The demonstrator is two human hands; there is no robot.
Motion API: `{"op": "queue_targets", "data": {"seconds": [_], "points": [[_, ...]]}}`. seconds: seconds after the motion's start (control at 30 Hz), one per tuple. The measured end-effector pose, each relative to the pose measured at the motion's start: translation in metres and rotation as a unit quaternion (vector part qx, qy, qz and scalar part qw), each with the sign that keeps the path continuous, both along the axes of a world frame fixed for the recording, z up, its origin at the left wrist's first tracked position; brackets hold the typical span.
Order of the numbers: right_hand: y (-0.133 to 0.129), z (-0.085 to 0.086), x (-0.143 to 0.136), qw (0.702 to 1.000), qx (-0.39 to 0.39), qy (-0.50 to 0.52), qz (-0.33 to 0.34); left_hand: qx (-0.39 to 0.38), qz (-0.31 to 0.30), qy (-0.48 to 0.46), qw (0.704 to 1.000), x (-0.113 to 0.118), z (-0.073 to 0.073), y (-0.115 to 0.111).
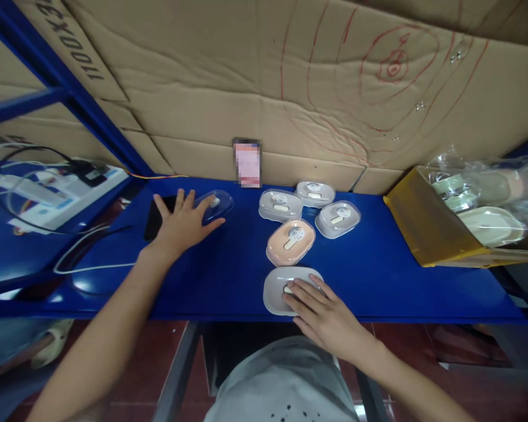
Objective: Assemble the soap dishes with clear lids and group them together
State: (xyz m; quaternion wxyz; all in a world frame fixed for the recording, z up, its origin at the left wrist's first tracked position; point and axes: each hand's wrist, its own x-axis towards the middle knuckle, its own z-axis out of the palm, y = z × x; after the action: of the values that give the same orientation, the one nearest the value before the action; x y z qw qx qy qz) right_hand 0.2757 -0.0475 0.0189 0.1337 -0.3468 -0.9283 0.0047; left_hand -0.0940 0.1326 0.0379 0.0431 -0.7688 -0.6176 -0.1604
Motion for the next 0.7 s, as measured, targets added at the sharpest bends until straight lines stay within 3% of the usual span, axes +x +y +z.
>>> {"op": "queue_targets", "data": {"seconds": [0.1,0.23,0.37,0.47,0.53,0.6,0.7], "points": [[-0.001,-0.002,0.005,1.0,-0.005,0.013,-0.008,-0.037,0.001,-0.003,0.999,0.001,-0.012,0.005],[-0.001,-0.005,0.002,0.999,-0.009,0.028,-0.018,-0.053,-0.052,-0.022,0.997,0.013,-0.021,-0.024],[0.004,-0.007,-0.011,0.998,-0.034,0.048,-0.023,-0.073,-0.119,-0.131,0.982,0.018,-0.024,-0.066],[0.012,-0.01,-0.024,0.996,-0.053,0.073,-0.026,-0.062,-0.076,-0.237,0.967,0.012,-0.024,-0.092],[0.018,-0.013,-0.033,0.993,-0.059,0.097,-0.028,-0.064,-0.041,-0.33,0.941,0.01,-0.022,-0.106],[0.023,-0.016,-0.039,0.989,-0.06,0.135,-0.035,-0.071,-0.046,-0.413,0.907,0.015,-0.018,-0.119],[0.026,-0.022,-0.041,0.979,-0.049,0.19,-0.056,-0.075,-0.108,-0.415,0.9,0.034,-0.013,-0.137]]}}
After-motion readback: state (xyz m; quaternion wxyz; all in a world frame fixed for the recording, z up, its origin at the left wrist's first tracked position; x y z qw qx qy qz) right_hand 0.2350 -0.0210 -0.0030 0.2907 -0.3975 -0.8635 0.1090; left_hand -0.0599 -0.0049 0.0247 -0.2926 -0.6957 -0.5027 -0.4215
